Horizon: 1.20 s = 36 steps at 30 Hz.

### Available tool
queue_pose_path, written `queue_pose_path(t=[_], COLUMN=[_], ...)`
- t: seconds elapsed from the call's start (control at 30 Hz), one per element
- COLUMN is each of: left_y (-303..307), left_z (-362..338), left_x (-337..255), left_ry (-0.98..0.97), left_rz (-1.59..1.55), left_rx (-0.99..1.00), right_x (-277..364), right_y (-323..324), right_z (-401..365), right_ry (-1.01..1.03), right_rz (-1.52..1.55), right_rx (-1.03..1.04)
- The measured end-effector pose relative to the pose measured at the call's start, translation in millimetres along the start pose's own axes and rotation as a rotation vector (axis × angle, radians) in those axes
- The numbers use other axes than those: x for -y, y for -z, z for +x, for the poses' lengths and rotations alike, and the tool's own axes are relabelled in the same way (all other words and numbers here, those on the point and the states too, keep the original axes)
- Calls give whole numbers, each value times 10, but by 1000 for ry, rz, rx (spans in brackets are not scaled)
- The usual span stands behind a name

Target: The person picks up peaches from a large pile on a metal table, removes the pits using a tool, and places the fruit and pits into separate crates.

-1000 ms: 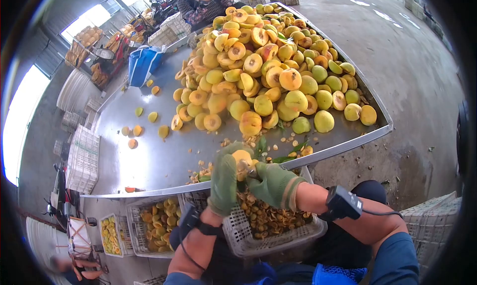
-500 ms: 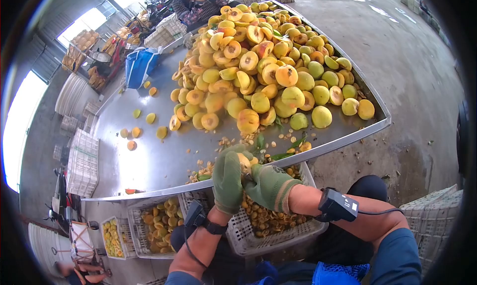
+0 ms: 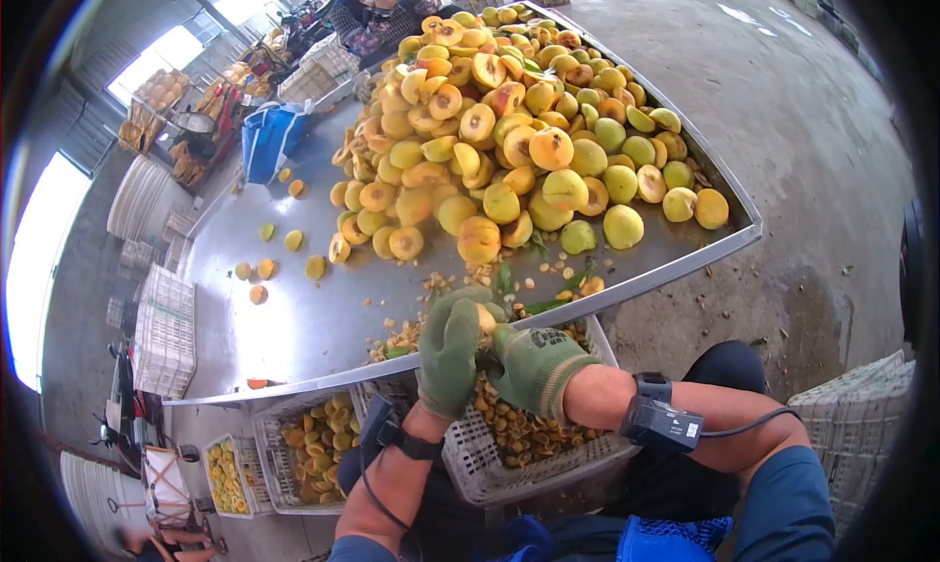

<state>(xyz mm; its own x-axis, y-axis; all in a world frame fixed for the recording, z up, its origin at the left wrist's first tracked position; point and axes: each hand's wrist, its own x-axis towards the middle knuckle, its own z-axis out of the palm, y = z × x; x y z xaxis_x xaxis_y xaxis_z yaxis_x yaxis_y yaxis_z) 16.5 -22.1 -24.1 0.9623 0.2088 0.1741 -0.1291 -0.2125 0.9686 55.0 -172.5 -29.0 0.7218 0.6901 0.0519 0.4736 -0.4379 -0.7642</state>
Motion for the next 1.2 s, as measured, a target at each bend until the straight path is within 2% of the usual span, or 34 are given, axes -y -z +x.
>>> queue_pose_path(t=[0.2, 0.3, 0.43, 0.53, 0.6, 0.7, 0.8, 0.9, 1.0, 1.1, 1.2], left_y=[21, 33, 38, -27, -1, -8, -15, -2, 5, -1, 4], left_z=[-31, -47, -25, -38, -52, -93, -91, -89, -103, -137, -190], left_x=[101, 99, 29, -67, 42, 129, 118, 22, 64, 19, 3], left_ry=[3, -12, 28, 139, 38, -93, -130, -107, -158, -178, -146], left_rz=[-92, -108, -41, -127, -79, -65, -62, -119, -172, -199, -219], left_rx=[-9, 9, 55, 40, 43, 21, 17, 45, 91, 117, 139], right_x=[-48, -105, -126, -36, -27, -114, -18, -151, 94, 27, 18], right_y=[59, 117, 132, 220, 234, 169, 289, 196, 586, 600, 584], right_z=[53, 112, 93, 40, 19, 33, 69, 69, 48, 5, -15], right_ry=[48, 55, 55, 25, 13, 113, -56, -165, -423, -350, -400], right_rz=[117, 173, 39, -60, -20, 179, 306, 640, 723, 1065, 1174], right_rx=[136, 271, 235, 250, 255, 273, 420, 487, 712, 830, 928])
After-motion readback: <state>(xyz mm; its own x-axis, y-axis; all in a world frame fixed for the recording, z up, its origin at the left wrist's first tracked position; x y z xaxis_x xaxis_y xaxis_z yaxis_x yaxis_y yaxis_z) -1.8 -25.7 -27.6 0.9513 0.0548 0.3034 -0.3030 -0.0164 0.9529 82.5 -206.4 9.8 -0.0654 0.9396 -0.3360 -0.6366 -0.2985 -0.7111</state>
